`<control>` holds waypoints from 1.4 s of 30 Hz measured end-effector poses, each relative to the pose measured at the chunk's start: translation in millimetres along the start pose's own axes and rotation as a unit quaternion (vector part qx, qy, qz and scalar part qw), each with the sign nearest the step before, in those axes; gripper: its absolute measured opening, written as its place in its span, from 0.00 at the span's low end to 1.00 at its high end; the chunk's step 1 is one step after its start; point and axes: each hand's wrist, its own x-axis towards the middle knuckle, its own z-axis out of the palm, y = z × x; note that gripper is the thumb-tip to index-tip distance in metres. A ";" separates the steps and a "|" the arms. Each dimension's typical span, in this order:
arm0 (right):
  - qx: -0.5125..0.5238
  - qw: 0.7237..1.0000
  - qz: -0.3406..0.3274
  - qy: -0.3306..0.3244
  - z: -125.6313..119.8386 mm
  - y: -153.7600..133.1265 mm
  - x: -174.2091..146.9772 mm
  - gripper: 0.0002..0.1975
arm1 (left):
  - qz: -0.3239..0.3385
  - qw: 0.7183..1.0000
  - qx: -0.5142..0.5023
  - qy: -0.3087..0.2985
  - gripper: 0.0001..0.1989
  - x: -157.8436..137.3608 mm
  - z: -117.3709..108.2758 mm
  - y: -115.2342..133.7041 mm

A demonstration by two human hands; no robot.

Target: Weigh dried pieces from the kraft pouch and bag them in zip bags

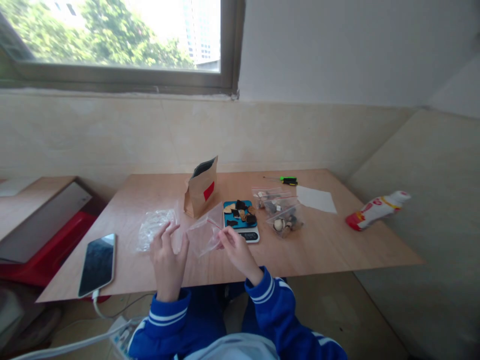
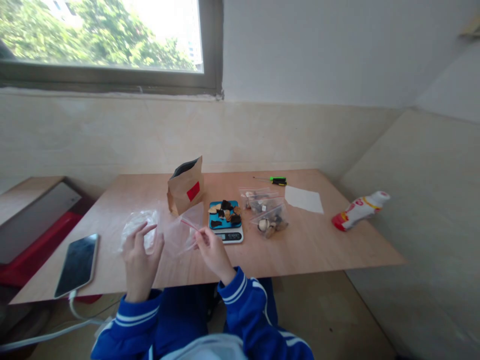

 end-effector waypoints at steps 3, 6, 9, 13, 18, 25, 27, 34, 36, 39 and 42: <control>-0.025 0.999 -0.004 -0.031 3.0 2.0 7.2 0.21 | 0.020 0.998 -0.033 -0.048 0.18 1.0 5.8 -0.9; 0.000 0.998 0.015 -0.066 -1.3 3.6 12.0 0.23 | 0.036 0.981 -0.134 -0.134 0.19 -2.1 12.5 1.4; 0.070 0.992 0.057 -0.091 -10.9 2.0 12.4 0.23 | 0.023 0.945 -0.263 -0.195 0.22 -7.4 20.4 6.3; 0.180 0.972 0.098 -0.112 -20.2 -2.2 8.8 0.22 | 0.025 0.897 -0.385 -0.216 0.29 -15.8 34.5 16.4; 0.172 0.975 0.107 -0.095 -21.9 4.3 8.0 0.23 | -0.013 0.894 -0.405 -0.190 0.26 -26.5 53.5 28.2; -0.253 0.960 -0.064 0.098 -79.8 44.2 31.2 0.24 | -0.084 0.929 -0.340 -0.120 0.22 -23.8 60.3 27.6; -0.378 0.917 -0.078 0.100 -102.9 58.9 42.4 0.28 | -0.089 0.929 -0.342 -0.113 0.22 -20.6 60.7 26.6; -0.396 0.914 -0.089 0.019 -128.9 80.0 64.4 0.19 | -0.115 0.921 -0.355 -0.108 0.23 -19.9 66.0 28.0; -0.381 0.919 -0.092 0.028 -127.6 78.7 65.1 0.15 | -0.124 0.917 -0.363 -0.113 0.23 -21.3 67.3 27.4; -0.367 0.924 -0.093 0.051 -127.0 76.7 64.0 0.12 | -0.140 0.909 -0.372 -0.124 0.24 -23.0 69.0 25.5; -0.355 0.927 -0.093 0.074 -127.2 75.8 62.3 0.10 | -0.153 0.905 -0.376 -0.126 0.24 -24.0 70.8 24.0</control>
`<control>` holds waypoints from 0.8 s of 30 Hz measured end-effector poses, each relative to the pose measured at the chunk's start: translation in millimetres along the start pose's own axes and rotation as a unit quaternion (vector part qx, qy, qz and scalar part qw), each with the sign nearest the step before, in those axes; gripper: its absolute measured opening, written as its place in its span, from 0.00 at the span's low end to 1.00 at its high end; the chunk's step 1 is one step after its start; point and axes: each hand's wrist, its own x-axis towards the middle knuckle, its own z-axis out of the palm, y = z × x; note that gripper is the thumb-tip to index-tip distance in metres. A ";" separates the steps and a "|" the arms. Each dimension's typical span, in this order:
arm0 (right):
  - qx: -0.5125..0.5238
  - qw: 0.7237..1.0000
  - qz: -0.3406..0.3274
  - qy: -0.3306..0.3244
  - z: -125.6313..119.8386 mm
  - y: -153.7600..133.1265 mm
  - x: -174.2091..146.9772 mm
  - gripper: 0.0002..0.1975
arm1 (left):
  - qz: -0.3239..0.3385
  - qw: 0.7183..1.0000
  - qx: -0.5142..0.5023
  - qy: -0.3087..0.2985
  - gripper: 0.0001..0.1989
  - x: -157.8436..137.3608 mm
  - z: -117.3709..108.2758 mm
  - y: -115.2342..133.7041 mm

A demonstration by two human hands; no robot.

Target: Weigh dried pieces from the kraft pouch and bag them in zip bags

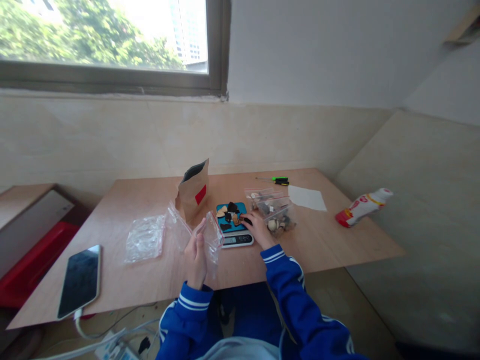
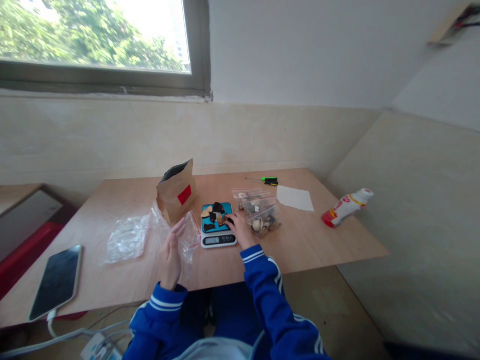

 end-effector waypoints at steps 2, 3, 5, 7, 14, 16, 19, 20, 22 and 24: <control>0.006 1.000 0.006 0.014 -1.1 -1.6 -0.3 0.09 | -0.002 1.000 -0.005 0.002 0.24 0.1 0.8 -1.3; 0.009 1.000 0.009 0.021 -2.2 -3.7 -0.1 0.09 | -0.003 1.000 -0.008 0.002 0.24 0.1 1.2 -1.8; 0.013 0.999 0.013 0.034 -6.0 -12.3 1.2 0.10 | -0.003 1.000 -0.012 0.004 0.24 0.1 2.0 -2.7; 0.037 0.998 0.016 0.054 -11.8 -29.5 3.3 0.13 | -0.005 1.000 -0.011 0.001 0.24 -0.1 2.6 -3.5; 0.322 0.947 0.002 0.012 -21.5 -132.4 3.8 0.21 | -0.018 0.999 -0.032 -0.021 0.24 -0.6 9.6 -1.9; 0.310 0.949 -0.032 -0.048 -18.7 -147.7 1.9 0.24 | -0.027 0.999 -0.039 -0.009 0.24 -1.0 12.8 1.1; 0.276 0.957 -0.058 -0.063 -16.5 -140.1 0.6 0.23 | -0.049 0.995 -0.084 0.010 0.27 -1.6 16.1 7.0; 0.269 0.961 -0.051 -0.045 -16.2 -129.9 0.8 0.21 | -0.059 0.992 -0.111 0.013 0.27 -1.7 16.7 8.9; 0.231 0.973 -0.024 0.007 -14.4 -101.5 1.7 0.21 | -0.087 0.981 -0.172 0.014 0.29 -1.6 17.2 11.4; 0.133 0.990 -0.010 0.043 -8.8 -69.1 2.1 0.20 | -0.119 0.967 -0.225 0.013 0.31 -1.3 16.8 12.1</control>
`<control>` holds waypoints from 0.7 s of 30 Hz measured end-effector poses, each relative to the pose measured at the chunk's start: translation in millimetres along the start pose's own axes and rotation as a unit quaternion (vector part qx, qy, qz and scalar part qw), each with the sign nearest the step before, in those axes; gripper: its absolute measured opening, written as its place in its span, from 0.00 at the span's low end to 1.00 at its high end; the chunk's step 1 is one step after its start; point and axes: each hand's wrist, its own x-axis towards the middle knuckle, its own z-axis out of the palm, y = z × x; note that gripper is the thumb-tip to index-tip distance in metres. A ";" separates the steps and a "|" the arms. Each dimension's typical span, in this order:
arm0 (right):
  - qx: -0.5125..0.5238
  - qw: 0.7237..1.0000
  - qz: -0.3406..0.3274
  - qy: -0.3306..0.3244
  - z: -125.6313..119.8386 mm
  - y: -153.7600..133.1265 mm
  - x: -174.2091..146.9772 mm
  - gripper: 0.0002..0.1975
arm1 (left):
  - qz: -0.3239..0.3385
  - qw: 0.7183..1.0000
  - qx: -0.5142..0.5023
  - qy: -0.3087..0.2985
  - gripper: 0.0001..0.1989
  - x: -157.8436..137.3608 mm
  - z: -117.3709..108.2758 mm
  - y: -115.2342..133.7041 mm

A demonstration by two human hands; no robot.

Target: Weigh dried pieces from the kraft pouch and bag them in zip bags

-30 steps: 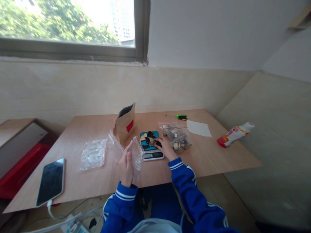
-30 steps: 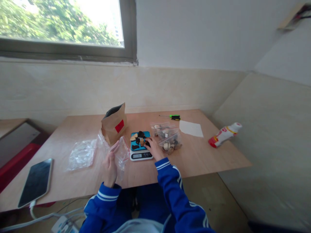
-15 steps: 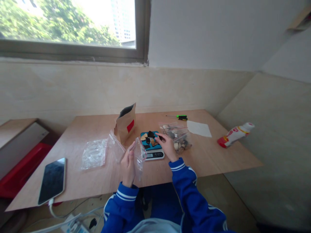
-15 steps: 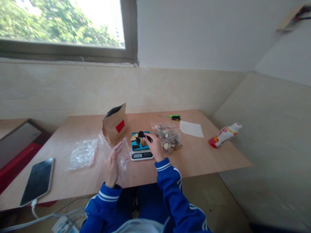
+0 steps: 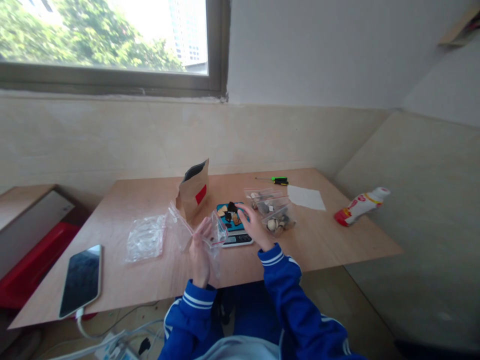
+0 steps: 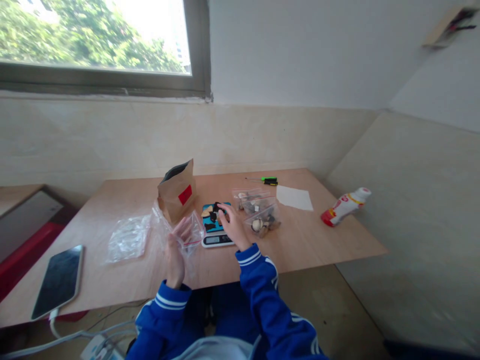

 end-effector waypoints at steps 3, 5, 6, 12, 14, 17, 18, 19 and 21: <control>-0.130 0.991 0.011 -0.028 4.4 41.3 -3.8 0.20 | -0.025 0.999 -0.042 0.006 0.33 0.5 -2.4 -0.3; -0.181 0.981 0.014 -0.060 11.7 55.8 -7.3 0.23 | -0.021 0.999 -0.040 0.017 0.32 0.2 -4.6 -0.1; -0.200 0.977 0.014 -0.069 15.8 58.9 -9.0 0.26 | -0.018 0.999 -0.036 0.022 0.32 -0.2 -5.7 0.3; -0.270 0.961 -0.006 -0.058 36.1 52.2 -13.8 0.36 | -0.025 0.999 -0.028 0.033 0.31 -2.8 -11.5 4.3; -0.274 0.960 -0.018 -0.047 40.4 53.2 -13.9 0.33 | -0.029 0.999 -0.023 0.030 0.32 -2.8 -13.0 4.3; -0.245 0.969 -0.031 -0.014 43.0 60.5 -13.3 0.20 | -0.027 0.999 -0.015 0.025 0.31 -2.8 -14.3 3.5; -0.227 0.973 -0.034 -0.003 42.6 63.4 -13.0 0.16 | -0.029 0.999 -0.013 0.023 0.31 -3.0 -14.5 3.3; -0.208 0.977 -0.037 0.006 41.7 66.0 -12.7 0.13 | -0.033 0.999 -0.011 0.023 0.31 -3.3 -14.7 3.1; -0.181 0.982 -0.040 0.014 38.8 69.7 -12.1 0.11 | -0.045 0.999 -0.003 0.030 0.32 -3.8 -15.3 2.7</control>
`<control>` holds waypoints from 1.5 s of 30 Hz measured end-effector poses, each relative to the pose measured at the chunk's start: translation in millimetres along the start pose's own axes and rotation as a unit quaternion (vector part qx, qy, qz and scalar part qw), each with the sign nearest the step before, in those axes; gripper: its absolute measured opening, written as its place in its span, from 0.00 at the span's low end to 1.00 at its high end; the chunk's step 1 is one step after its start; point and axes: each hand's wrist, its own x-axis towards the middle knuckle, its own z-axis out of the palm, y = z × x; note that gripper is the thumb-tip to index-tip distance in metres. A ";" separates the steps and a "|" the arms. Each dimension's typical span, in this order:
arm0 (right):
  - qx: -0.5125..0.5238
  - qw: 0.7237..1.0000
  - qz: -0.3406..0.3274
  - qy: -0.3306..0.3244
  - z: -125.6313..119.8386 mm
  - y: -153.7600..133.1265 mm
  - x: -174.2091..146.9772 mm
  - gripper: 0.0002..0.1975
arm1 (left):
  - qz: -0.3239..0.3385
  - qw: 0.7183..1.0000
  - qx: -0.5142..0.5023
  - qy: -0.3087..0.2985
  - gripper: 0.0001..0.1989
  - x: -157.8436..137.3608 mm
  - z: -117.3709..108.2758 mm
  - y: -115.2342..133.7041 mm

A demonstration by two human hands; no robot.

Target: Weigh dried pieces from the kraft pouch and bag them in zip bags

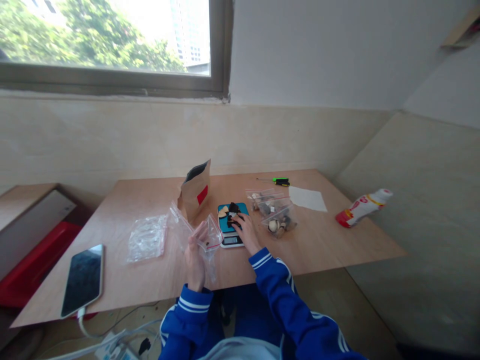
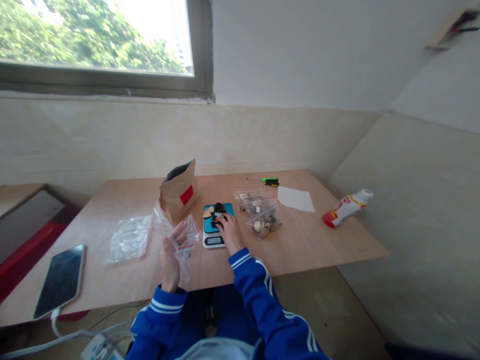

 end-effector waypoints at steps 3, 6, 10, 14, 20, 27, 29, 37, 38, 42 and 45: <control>0.018 1.000 0.001 0.003 -4.3 2.9 0.8 0.09 | -0.011 1.000 0.007 0.009 0.33 0.1 -1.5 -1.4; 0.043 0.999 0.012 0.017 -9.3 2.2 2.2 0.09 | -0.017 1.000 0.004 0.001 0.33 1.1 -2.0 -2.9; 0.089 0.994 0.038 0.049 -17.6 -1.5 4.5 0.11 | -0.025 1.000 -0.011 -0.014 0.33 1.7 0.6 -2.2; 0.147 0.981 0.080 0.095 -26.0 -1.9 7.3 0.11 | -0.039 0.998 -0.037 -0.032 0.33 1.7 2.4 -0.7; 0.251 0.933 0.175 0.191 -33.4 11.9 16.4 0.14 | -0.044 0.997 -0.052 -0.044 0.32 3.4 0.2 -2.5; 0.571 0.768 0.261 0.128 -58.1 -34.1 22.3 0.13 | -0.027 0.997 -0.032 -0.061 0.31 6.2 3.6 -5.4; 0.580 0.774 0.243 0.066 -61.6 -60.7 20.0 0.13 | -0.024 0.998 -0.025 -0.061 0.31 6.7 7.7 -4.4; 0.353 0.931 0.085 -0.028 -39.7 -120.5 5.9 0.09 | 0.010 1.000 -0.016 0.004 0.30 15.1 19.6 -5.6; 0.332 0.940 0.061 -0.043 -39.2 -121.4 5.2 0.09 | 0.001 1.000 -0.019 0.012 0.30 16.5 19.1 -5.3; 0.250 0.957 -0.019 -0.144 -47.6 -117.7 6.6 0.10 | -0.020 0.999 -0.034 0.008 0.31 20.8 14.9 -1.6; 0.189 0.951 -0.068 -0.234 -58.7 -117.6 10.3 0.11 | -0.032 0.999 -0.039 -0.021 0.30 21.3 12.6 0.4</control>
